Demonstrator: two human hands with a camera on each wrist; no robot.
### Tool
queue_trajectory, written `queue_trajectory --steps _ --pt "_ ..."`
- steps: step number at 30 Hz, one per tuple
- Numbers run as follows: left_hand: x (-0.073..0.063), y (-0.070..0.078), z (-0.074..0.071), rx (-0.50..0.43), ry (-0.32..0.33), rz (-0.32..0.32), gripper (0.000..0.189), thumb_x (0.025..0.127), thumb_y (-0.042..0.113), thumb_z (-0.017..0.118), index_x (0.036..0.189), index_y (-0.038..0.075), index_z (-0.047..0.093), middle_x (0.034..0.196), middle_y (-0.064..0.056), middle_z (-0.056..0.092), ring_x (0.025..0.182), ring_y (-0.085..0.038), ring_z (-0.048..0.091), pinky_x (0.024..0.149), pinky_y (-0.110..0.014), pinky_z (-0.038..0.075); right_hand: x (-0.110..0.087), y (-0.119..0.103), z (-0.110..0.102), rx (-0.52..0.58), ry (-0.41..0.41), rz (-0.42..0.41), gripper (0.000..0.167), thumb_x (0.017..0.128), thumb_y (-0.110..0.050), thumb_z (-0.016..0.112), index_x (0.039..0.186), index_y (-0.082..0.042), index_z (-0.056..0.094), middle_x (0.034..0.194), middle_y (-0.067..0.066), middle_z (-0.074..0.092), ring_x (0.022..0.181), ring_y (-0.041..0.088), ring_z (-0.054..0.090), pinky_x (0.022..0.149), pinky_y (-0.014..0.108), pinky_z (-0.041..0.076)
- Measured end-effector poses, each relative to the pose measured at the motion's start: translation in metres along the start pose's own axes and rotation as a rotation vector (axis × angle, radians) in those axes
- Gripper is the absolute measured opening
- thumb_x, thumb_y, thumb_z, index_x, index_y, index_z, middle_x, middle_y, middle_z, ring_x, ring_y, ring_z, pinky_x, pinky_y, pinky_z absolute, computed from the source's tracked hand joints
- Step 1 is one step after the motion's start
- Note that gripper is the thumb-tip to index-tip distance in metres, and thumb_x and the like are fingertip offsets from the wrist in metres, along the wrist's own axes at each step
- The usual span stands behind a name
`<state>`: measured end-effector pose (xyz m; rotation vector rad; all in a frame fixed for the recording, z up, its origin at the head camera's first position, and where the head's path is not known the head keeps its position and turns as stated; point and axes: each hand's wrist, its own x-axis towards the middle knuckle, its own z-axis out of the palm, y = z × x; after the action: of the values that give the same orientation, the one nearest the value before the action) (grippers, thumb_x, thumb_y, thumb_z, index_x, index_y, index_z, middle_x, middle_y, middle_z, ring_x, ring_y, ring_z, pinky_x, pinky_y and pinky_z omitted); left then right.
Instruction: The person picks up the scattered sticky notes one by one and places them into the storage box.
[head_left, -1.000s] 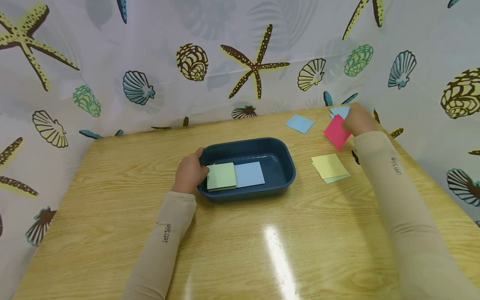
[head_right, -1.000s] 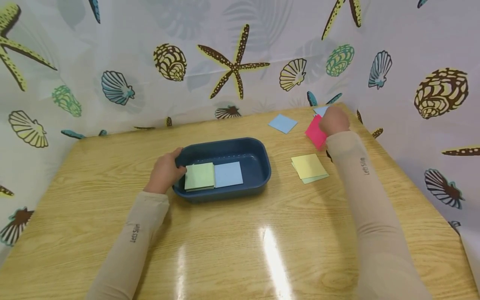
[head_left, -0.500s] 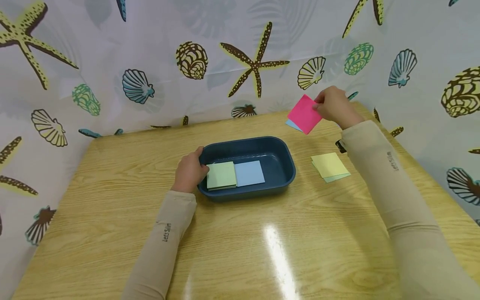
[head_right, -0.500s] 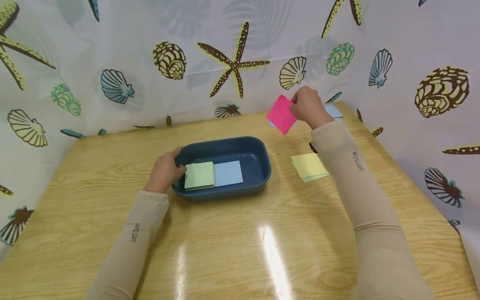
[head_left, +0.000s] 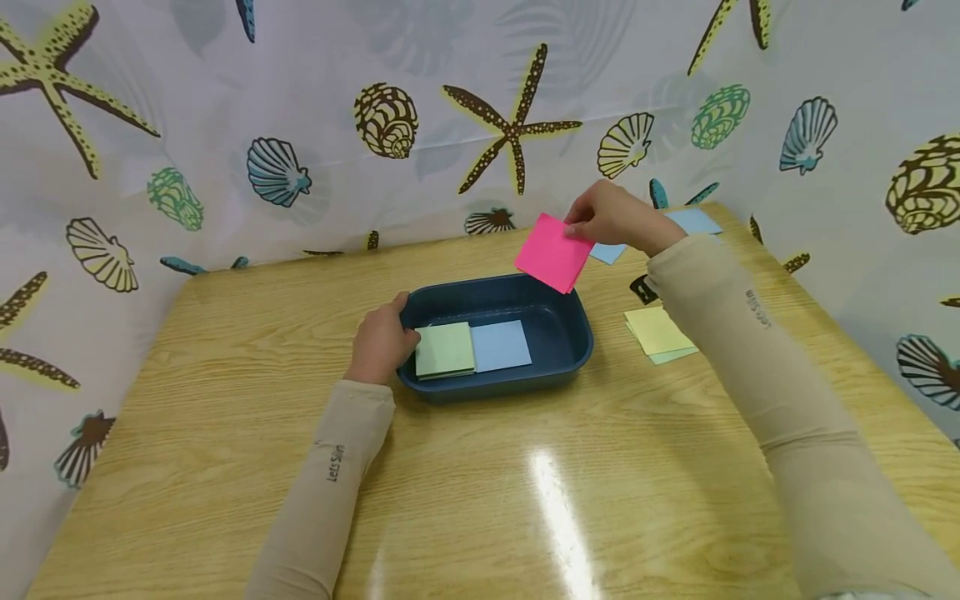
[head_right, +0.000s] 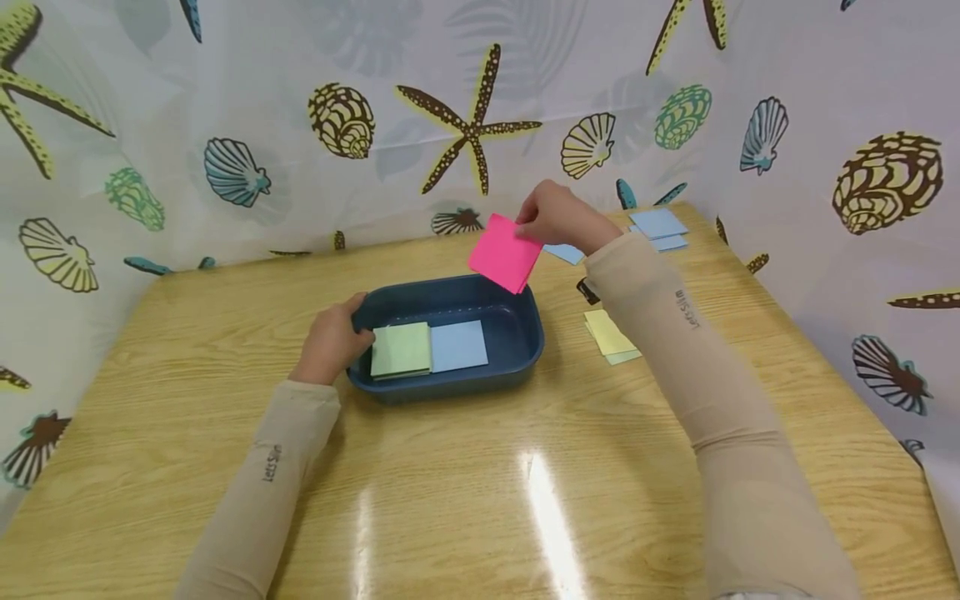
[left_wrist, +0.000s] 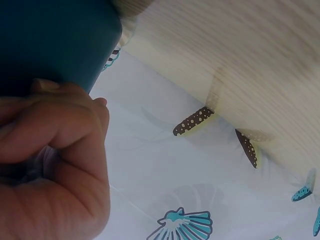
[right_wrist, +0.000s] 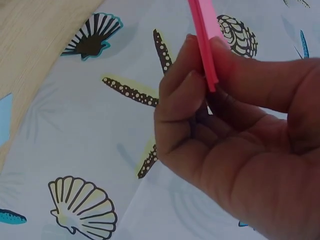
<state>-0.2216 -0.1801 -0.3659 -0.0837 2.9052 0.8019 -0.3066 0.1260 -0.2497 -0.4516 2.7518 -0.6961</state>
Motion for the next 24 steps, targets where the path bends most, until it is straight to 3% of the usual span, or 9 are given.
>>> queue_trajectory --steps 6,14,21,24 --pt "0.000 0.001 -0.001 -0.002 -0.001 -0.004 0.065 0.088 0.006 0.059 0.149 0.009 0.036 0.103 -0.022 0.067 0.056 -0.020 0.043 0.049 -0.028 0.033 0.011 -0.016 0.021 -0.061 -0.107 -0.075 0.024 0.092 -0.010 0.062 0.107 0.007 0.069 0.097 0.019 0.067 0.083 0.025 0.056 0.075 0.035 0.047" --pt "-0.002 0.002 -0.001 -0.003 0.015 0.014 0.064 0.087 0.004 0.057 0.148 0.008 0.039 0.083 -0.020 0.066 0.051 -0.018 0.039 0.046 -0.028 0.030 0.030 -0.029 0.045 -0.120 -0.234 -0.149 0.021 0.090 -0.009 0.064 0.104 0.004 0.072 0.097 0.016 0.069 0.085 0.024 0.059 0.077 0.035 0.049" --pt "-0.001 0.001 -0.001 -0.011 0.011 0.004 0.065 0.087 0.005 0.058 0.149 0.010 0.037 0.090 -0.022 0.067 0.053 -0.018 0.040 0.046 -0.028 0.031 0.043 -0.033 0.060 -0.153 -0.343 -0.169 0.017 0.089 -0.009 0.066 0.101 0.000 0.074 0.095 0.010 0.068 0.082 0.019 0.055 0.075 0.033 0.049" --pt "-0.001 0.000 -0.001 -0.011 0.003 -0.001 0.065 0.088 0.005 0.058 0.149 0.010 0.036 0.084 -0.021 0.065 0.052 -0.018 0.039 0.046 -0.028 0.031 0.048 -0.034 0.065 -0.176 -0.386 -0.188 0.014 0.089 -0.009 0.066 0.099 -0.002 0.075 0.093 0.008 0.068 0.079 0.017 0.056 0.074 0.031 0.049"
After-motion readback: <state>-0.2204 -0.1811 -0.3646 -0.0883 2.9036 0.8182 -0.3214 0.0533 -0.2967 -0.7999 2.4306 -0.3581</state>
